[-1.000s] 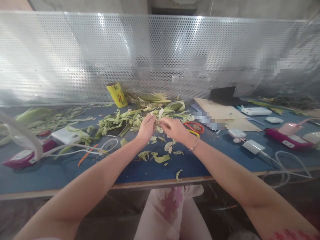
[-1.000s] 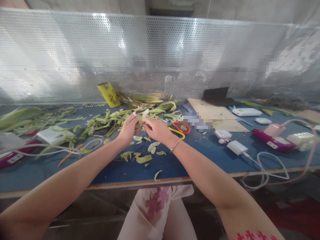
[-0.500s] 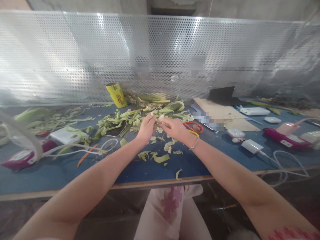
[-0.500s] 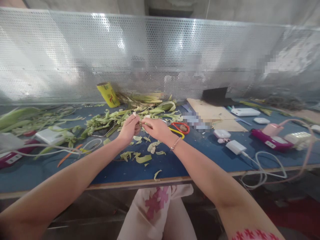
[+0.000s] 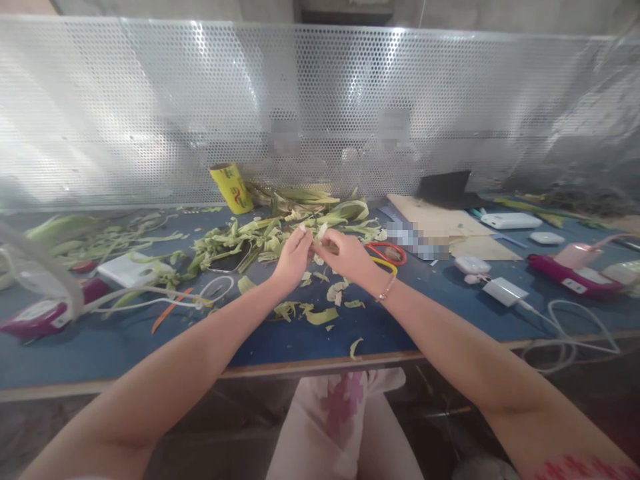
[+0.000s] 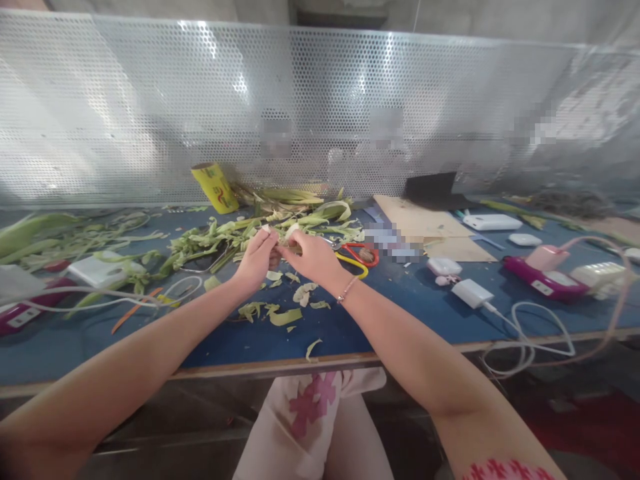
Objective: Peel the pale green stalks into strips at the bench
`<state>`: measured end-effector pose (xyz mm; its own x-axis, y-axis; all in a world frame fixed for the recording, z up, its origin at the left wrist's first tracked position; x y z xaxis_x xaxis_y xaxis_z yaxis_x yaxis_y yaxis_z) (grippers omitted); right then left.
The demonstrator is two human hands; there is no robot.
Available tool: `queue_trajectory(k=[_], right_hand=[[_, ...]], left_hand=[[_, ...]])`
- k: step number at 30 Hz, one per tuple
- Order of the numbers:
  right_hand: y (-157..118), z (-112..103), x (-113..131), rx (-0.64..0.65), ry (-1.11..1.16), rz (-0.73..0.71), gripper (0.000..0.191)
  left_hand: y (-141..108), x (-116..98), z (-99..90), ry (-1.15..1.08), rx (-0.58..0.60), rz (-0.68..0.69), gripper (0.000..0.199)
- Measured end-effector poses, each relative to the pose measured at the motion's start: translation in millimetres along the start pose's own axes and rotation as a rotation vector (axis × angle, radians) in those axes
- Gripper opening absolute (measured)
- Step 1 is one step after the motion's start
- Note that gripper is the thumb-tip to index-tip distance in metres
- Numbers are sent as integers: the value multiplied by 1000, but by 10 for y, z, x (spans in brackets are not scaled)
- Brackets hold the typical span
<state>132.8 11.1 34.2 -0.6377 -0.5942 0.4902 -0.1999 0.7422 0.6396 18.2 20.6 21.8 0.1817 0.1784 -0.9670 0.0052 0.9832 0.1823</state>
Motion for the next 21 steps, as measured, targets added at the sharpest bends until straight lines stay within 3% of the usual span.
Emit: queue_trajectory(k=[15,21], right_hand=[[52,51,-90,95,206,-49,18],[66,108,-142,113,294,36,19]], left_hand=[[38,50,19,27,97,-13,32],[47,56,11,-4,37,60,33]])
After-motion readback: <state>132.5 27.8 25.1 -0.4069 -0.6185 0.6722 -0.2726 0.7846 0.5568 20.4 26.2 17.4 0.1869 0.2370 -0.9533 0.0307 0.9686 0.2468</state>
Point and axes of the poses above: each hand's wrist, its own y-axis towards the middle knuckle, its own z-axis out of the palm, x = y × z, the point moved 5 cm from there along y, towards the middle knuckle, and after that the axes turned 5 degrees about -x, right-handed, at the moved point
